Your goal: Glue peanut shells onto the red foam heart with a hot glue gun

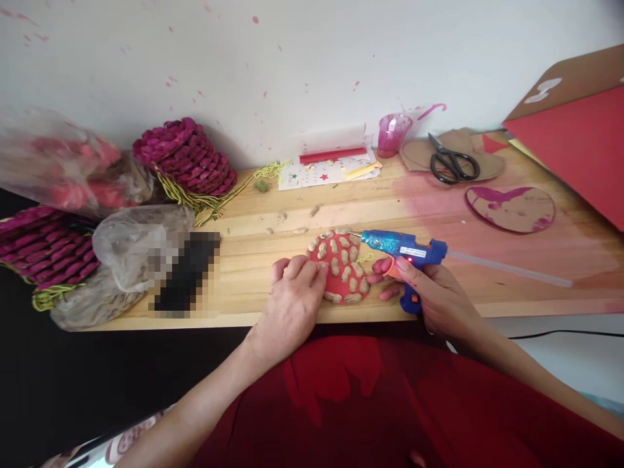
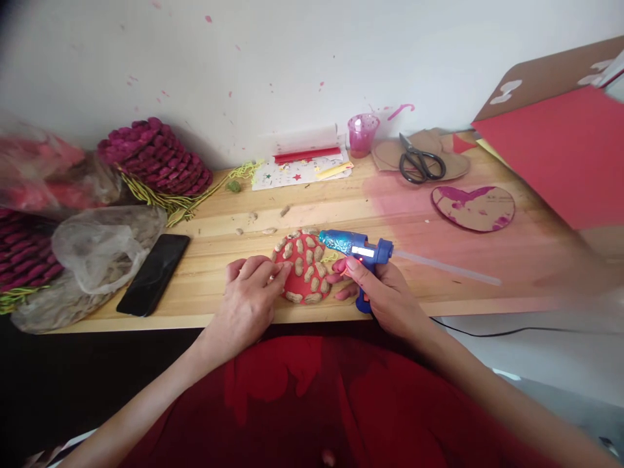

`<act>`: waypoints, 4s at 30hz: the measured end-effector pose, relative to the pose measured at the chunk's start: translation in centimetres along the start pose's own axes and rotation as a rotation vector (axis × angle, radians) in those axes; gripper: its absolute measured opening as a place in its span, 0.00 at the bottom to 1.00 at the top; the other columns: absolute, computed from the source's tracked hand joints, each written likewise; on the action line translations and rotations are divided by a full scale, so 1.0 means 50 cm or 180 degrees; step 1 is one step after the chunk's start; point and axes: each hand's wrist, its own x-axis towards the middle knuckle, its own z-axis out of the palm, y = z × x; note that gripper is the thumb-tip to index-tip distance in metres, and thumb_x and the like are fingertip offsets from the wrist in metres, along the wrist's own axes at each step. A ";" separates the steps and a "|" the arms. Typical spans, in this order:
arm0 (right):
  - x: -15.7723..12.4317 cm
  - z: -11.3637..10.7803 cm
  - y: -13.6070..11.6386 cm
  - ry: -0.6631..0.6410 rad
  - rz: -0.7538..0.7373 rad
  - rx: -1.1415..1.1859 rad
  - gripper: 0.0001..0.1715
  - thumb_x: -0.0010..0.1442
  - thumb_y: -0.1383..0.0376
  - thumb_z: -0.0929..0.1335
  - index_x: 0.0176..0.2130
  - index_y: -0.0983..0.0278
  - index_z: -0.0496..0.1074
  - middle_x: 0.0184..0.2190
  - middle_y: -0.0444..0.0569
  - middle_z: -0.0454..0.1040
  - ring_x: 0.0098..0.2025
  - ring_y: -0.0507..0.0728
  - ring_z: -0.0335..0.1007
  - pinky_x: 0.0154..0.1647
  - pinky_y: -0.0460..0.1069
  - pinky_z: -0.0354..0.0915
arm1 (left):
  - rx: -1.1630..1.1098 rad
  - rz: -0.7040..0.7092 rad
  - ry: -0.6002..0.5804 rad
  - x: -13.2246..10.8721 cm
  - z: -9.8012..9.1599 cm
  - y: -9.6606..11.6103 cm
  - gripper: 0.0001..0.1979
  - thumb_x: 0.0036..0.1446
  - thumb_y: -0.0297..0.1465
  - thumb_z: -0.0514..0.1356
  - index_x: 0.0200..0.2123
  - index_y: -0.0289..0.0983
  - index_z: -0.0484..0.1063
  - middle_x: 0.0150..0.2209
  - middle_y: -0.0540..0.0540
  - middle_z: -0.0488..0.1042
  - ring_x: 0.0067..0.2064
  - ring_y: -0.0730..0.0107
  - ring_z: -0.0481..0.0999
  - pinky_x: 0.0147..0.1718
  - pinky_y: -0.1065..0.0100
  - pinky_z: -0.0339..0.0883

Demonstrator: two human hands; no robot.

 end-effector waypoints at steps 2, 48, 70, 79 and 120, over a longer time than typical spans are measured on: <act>-0.001 0.000 0.000 -0.0003 -0.0023 0.0021 0.23 0.60 0.45 0.71 0.41 0.61 0.80 0.40 0.53 0.84 0.32 0.58 0.81 0.33 0.51 0.74 | 0.0005 0.0014 0.0009 0.000 0.000 0.000 0.21 0.57 0.17 0.53 0.54 0.30 0.72 0.42 0.38 0.76 0.48 0.51 0.69 0.48 0.52 0.60; 0.004 -0.011 0.010 -0.0065 0.0056 0.0019 0.23 0.59 0.46 0.72 0.42 0.60 0.81 0.40 0.53 0.84 0.31 0.58 0.80 0.34 0.50 0.74 | -0.0145 -0.0100 -0.0019 0.002 0.004 0.000 0.20 0.59 0.18 0.56 0.55 0.31 0.70 0.43 0.42 0.76 0.51 0.54 0.68 0.52 0.53 0.59; -0.004 -0.005 -0.007 -0.0152 0.0012 0.0091 0.21 0.61 0.48 0.72 0.38 0.63 0.79 0.36 0.50 0.84 0.30 0.54 0.80 0.33 0.48 0.72 | -0.0179 0.0033 0.0192 0.002 0.000 -0.008 0.17 0.60 0.19 0.56 0.52 0.30 0.74 0.42 0.39 0.78 0.50 0.50 0.70 0.49 0.52 0.58; -0.001 -0.002 -0.005 -0.0124 -0.0007 0.0071 0.20 0.62 0.48 0.71 0.38 0.62 0.79 0.39 0.51 0.83 0.30 0.55 0.78 0.34 0.50 0.73 | -0.0182 -0.0038 0.0066 0.002 0.002 -0.009 0.16 0.63 0.21 0.56 0.53 0.34 0.73 0.42 0.40 0.79 0.50 0.51 0.70 0.50 0.51 0.59; 0.000 -0.013 0.000 -0.0064 0.0184 0.0300 0.20 0.58 0.47 0.73 0.37 0.60 0.81 0.36 0.52 0.84 0.28 0.57 0.79 0.32 0.50 0.72 | -0.0931 -0.1538 -0.0037 0.215 0.038 -0.200 0.07 0.58 0.32 0.64 0.38 0.38 0.81 0.38 0.44 0.83 0.45 0.57 0.78 0.53 0.55 0.64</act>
